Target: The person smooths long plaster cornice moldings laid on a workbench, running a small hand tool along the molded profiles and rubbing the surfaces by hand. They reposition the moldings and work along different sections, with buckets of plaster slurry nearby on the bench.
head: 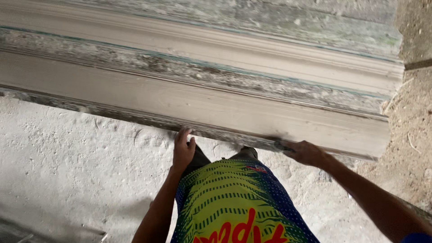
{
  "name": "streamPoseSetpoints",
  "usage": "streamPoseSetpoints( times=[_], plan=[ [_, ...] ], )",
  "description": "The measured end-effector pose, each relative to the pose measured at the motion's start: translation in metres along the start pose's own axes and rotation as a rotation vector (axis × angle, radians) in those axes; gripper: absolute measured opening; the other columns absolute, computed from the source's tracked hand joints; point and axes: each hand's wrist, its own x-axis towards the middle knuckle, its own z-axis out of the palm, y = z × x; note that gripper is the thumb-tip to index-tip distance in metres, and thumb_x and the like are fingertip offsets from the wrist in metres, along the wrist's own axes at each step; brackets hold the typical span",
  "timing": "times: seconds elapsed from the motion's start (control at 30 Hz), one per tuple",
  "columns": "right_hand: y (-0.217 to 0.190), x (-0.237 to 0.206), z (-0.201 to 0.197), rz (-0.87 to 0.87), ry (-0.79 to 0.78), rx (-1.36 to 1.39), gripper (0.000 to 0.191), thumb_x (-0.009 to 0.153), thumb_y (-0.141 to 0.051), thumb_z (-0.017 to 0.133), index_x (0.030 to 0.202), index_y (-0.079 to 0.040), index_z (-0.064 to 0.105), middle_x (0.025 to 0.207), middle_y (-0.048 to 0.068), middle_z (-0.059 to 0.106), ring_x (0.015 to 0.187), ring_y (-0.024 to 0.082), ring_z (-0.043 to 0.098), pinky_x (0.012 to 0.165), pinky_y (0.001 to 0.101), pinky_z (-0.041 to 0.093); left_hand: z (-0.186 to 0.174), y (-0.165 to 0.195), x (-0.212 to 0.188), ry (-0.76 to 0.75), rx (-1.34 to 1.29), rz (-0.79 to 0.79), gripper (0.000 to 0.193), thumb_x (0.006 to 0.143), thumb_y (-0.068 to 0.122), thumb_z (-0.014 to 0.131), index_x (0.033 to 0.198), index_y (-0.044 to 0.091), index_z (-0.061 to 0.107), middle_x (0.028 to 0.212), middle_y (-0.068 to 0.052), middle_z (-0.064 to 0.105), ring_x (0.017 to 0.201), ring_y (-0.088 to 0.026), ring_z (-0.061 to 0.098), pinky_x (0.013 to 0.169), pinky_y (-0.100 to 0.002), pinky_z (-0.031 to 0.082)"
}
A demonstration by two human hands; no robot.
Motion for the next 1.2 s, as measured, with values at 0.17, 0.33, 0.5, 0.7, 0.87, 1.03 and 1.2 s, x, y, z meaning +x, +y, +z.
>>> streamPoseSetpoints(
  times=[0.17, 0.33, 0.5, 0.7, 0.87, 1.03, 1.2],
  plan=[
    [-0.139, 0.103, 0.000, -0.139, 0.086, -0.118, 0.050, 0.103, -0.046, 0.042, 0.149, -0.026, 0.047, 0.094, 0.006, 0.073, 0.053, 0.019, 0.065, 0.053, 0.0388, 0.065, -0.041, -0.058, 0.029, -0.009, -0.071, 0.058, 0.039, 0.099, 0.016, 0.064, 0.136, 0.004, 0.058, 0.143, -0.025, 0.057, 0.136, -0.041, 0.052, 0.112, -0.049, 0.045],
    [-0.311, 0.205, -0.023, -0.391, 0.250, -0.204, 0.048, 0.105, -0.035, 0.048, 0.150, -0.020, 0.047, 0.108, 0.013, 0.072, 0.060, 0.021, 0.070, 0.057, 0.0333, 0.062, -0.120, -0.129, 0.052, 0.006, -0.121, 0.127, 0.047, 0.099, 0.021, 0.063, 0.143, 0.005, 0.055, 0.150, -0.025, 0.052, 0.141, -0.043, 0.048, 0.115, -0.051, 0.041],
    [-0.503, 0.301, -0.059, -0.549, 0.306, -0.299, 0.054, 0.104, -0.038, 0.045, 0.153, -0.016, 0.047, 0.120, 0.017, 0.070, 0.082, 0.031, 0.072, 0.073, 0.0425, 0.062, -0.224, -0.205, 0.077, -0.038, -0.143, 0.002, 0.059, 0.098, 0.024, 0.063, 0.150, 0.002, 0.045, 0.154, -0.028, 0.045, 0.142, -0.044, 0.043, 0.115, -0.051, 0.038],
    [-0.724, 0.405, -0.093, -0.274, 0.209, -0.056, 0.060, 0.098, -0.061, 0.052, 0.132, -0.013, 0.065, 0.114, 0.018, 0.075, 0.102, 0.040, 0.071, 0.091, 0.0507, 0.057, -0.329, -0.290, 0.103, 0.111, -0.169, -0.124, 0.064, 0.097, 0.024, 0.063, 0.152, -0.001, 0.039, 0.153, -0.028, 0.045, 0.144, -0.044, 0.042, 0.118, -0.050, 0.037],
    [-0.871, 0.480, -0.115, -0.298, 0.184, -0.133, 0.057, 0.094, -0.053, 0.056, 0.131, -0.011, 0.063, 0.107, 0.019, 0.075, 0.097, 0.037, 0.073, 0.087, 0.0495, 0.058, -0.409, -0.354, 0.119, 0.213, -0.252, -0.351, 0.063, 0.095, 0.022, 0.064, 0.151, 0.001, 0.042, 0.153, -0.025, 0.048, 0.141, -0.040, 0.047, 0.117, -0.045, 0.041],
    [-0.997, 0.561, -0.129, -0.291, 0.118, -0.066, 0.060, 0.096, -0.050, 0.054, 0.140, -0.009, 0.057, 0.096, 0.021, 0.077, 0.088, 0.035, 0.076, 0.085, 0.0466, 0.059, -0.490, -0.432, 0.145, 0.323, -0.205, -0.317, 0.066, 0.096, 0.017, 0.067, 0.152, -0.002, 0.039, 0.153, -0.027, 0.044, 0.140, -0.044, 0.045, 0.113, -0.048, 0.041],
    [-1.140, 0.654, -0.138, -0.411, 0.181, -0.081, 0.057, 0.099, -0.048, 0.057, 0.138, -0.006, 0.059, 0.088, 0.021, 0.076, 0.080, 0.034, 0.075, 0.081, 0.0452, 0.059, -0.586, -0.526, 0.192, 0.339, -0.265, -0.409, 0.067, 0.094, 0.020, 0.066, 0.151, 0.000, 0.038, 0.152, -0.026, 0.045, 0.132, -0.041, 0.053, 0.107, -0.046, 0.047]
  ],
)
